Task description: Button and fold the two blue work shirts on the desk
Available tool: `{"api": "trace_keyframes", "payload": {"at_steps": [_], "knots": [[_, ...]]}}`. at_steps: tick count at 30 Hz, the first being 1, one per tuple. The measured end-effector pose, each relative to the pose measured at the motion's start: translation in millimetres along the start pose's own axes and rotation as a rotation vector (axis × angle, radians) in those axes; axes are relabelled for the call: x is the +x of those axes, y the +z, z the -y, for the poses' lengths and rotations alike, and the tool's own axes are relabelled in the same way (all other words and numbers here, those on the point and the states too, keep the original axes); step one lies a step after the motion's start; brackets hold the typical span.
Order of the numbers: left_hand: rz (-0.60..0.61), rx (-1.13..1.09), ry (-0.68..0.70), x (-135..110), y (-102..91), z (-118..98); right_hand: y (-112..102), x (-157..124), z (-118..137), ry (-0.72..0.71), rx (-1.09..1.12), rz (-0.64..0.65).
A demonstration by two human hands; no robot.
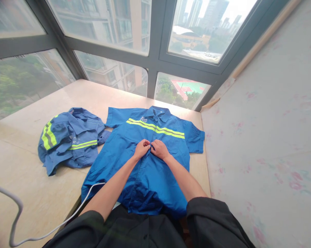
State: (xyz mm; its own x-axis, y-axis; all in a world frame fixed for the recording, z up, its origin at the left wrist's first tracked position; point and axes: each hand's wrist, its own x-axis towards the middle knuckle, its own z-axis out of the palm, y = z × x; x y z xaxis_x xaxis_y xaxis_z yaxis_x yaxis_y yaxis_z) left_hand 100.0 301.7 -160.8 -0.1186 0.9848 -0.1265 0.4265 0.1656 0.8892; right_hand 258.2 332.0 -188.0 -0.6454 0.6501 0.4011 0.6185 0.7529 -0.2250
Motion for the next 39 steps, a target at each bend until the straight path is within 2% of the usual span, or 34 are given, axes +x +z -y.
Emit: {"api": "trace_keyframes", "payload": {"at_steps": [9, 20, 25, 31, 39], "knots": [[0.011, -0.05, 0.069, 0.3, -1.1, 8.5, 0.6, -1.7, 1.1, 0.023, -0.002, -0.015], [0.014, 0.051, 0.1, 2.9, 0.9, 9.4, 4.4, -2.3, -2.4, 0.037, 0.012, -0.01], [-0.003, 0.124, 0.133, -2.7, 1.3, 6.8, -1.7, -1.7, -2.6, 0.054, 0.103, -0.018], [-0.069, 0.241, 0.166, -10.9, 1.2, 3.9, -9.0, -2.2, 0.9, 0.169, 0.276, -0.047], [0.007, 0.331, 0.326, -16.1, -4.2, 6.8, -11.3, 2.3, 1.0, 0.267, 0.445, -0.066]]}}
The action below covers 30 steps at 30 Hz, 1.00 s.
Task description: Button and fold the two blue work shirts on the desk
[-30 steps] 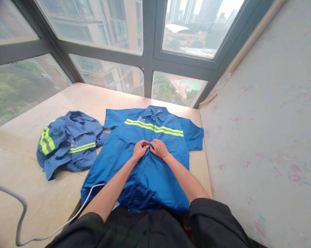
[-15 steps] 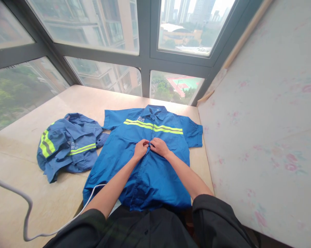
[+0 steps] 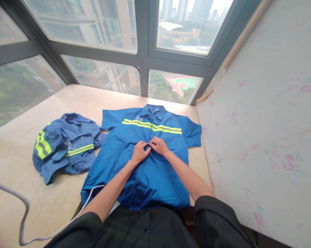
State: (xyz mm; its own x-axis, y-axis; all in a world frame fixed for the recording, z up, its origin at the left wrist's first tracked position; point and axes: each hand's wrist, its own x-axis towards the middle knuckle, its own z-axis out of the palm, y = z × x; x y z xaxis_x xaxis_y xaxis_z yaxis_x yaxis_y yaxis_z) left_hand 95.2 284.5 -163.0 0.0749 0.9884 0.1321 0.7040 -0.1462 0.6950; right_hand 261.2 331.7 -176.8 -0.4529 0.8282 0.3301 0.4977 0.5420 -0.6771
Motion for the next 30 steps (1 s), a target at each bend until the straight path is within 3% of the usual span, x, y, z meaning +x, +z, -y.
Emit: {"api": "trace_keyframes", "payload": {"at_steps": [6, 13, 22, 26, 30], "knots": [[-0.05, -0.066, -0.061, 1.1, 2.5, 0.0, -9.4, 5.0, 2.2, 0.028, 0.101, 0.067], [-0.021, -0.123, -0.165, 5.8, -0.4, -3.2, -13.0, 3.4, 5.0, 0.033, 0.046, 0.109], [0.038, -0.081, -0.175, 9.2, -2.1, -2.7, -31.7, 24.5, 10.5, -0.311, -0.287, 0.279], [0.051, -0.043, -0.175, 9.4, -3.2, -7.0, -37.5, 36.2, 8.9, -0.346, -0.331, 0.411], [0.058, -0.035, -0.183, 10.6, -3.6, -8.6, -37.0, 41.8, -0.5, -0.307, -0.287, 0.449]]}}
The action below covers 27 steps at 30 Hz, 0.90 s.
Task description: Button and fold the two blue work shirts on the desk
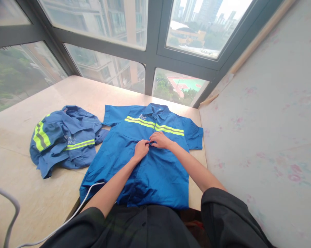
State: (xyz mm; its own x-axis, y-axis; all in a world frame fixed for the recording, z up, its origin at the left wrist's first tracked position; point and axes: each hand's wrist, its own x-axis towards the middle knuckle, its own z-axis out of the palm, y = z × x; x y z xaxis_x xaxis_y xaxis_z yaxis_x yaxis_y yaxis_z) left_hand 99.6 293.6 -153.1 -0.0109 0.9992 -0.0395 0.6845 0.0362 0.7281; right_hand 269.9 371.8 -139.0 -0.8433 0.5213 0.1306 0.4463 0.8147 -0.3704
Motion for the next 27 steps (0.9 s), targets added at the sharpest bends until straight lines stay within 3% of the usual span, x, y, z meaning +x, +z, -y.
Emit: {"api": "trace_keyframes", "payload": {"at_steps": [8, 18, 27], "knots": [[0.024, -0.019, -0.049, 7.2, -0.1, 2.4, 11.7, -6.3, -21.3, 0.105, 0.203, -0.022], [0.057, -0.001, -0.018, 9.5, -1.6, 3.7, 23.3, -8.4, -12.6, 0.195, 0.104, -0.113], [0.096, 0.031, 0.072, 11.3, -5.9, 10.1, 24.4, -11.0, 12.0, 0.055, -0.058, -0.199]]}}
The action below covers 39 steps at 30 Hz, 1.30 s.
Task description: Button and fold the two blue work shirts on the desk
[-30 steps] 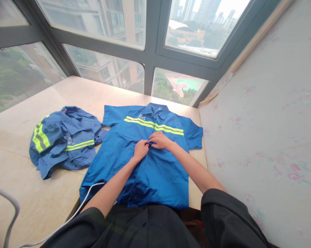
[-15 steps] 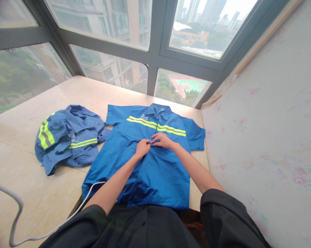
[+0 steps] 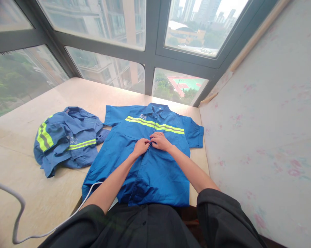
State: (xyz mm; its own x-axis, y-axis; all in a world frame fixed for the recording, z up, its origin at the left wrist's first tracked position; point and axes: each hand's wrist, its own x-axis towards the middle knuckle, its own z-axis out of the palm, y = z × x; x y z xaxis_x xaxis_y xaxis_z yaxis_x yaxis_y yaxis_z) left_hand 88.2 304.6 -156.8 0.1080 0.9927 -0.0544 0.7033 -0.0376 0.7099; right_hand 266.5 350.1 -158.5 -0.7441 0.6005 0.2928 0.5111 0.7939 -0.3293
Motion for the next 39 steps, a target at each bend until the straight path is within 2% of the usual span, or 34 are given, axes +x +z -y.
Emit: {"api": "trace_keyframes", "payload": {"at_steps": [9, 14, 22, 31, 35, 39], "knots": [[0.031, 0.058, 0.125, -11.0, -7.2, 2.2, 4.8, -11.9, 2.2, -0.063, -0.06, -0.049], [0.007, 0.148, 0.139, -15.5, -5.1, -0.4, 6.9, -17.5, -0.2, -0.083, -0.099, -0.071], [0.013, 0.263, 0.144, -14.5, -1.0, -0.9, 6.7, -13.5, 3.6, -0.049, -0.097, -0.026], [-0.051, 0.189, 0.052, -13.6, 3.5, -2.4, 14.0, -11.2, 11.3, 0.178, 0.079, -0.132], [-0.076, 0.106, -0.014, -11.0, 4.7, -4.0, 12.9, -12.9, 13.4, 0.207, 0.115, -0.184], [-0.065, 0.012, -0.052, -6.3, 3.5, -3.3, 11.0, -16.3, 21.8, 0.198, 0.029, -0.258]]}}
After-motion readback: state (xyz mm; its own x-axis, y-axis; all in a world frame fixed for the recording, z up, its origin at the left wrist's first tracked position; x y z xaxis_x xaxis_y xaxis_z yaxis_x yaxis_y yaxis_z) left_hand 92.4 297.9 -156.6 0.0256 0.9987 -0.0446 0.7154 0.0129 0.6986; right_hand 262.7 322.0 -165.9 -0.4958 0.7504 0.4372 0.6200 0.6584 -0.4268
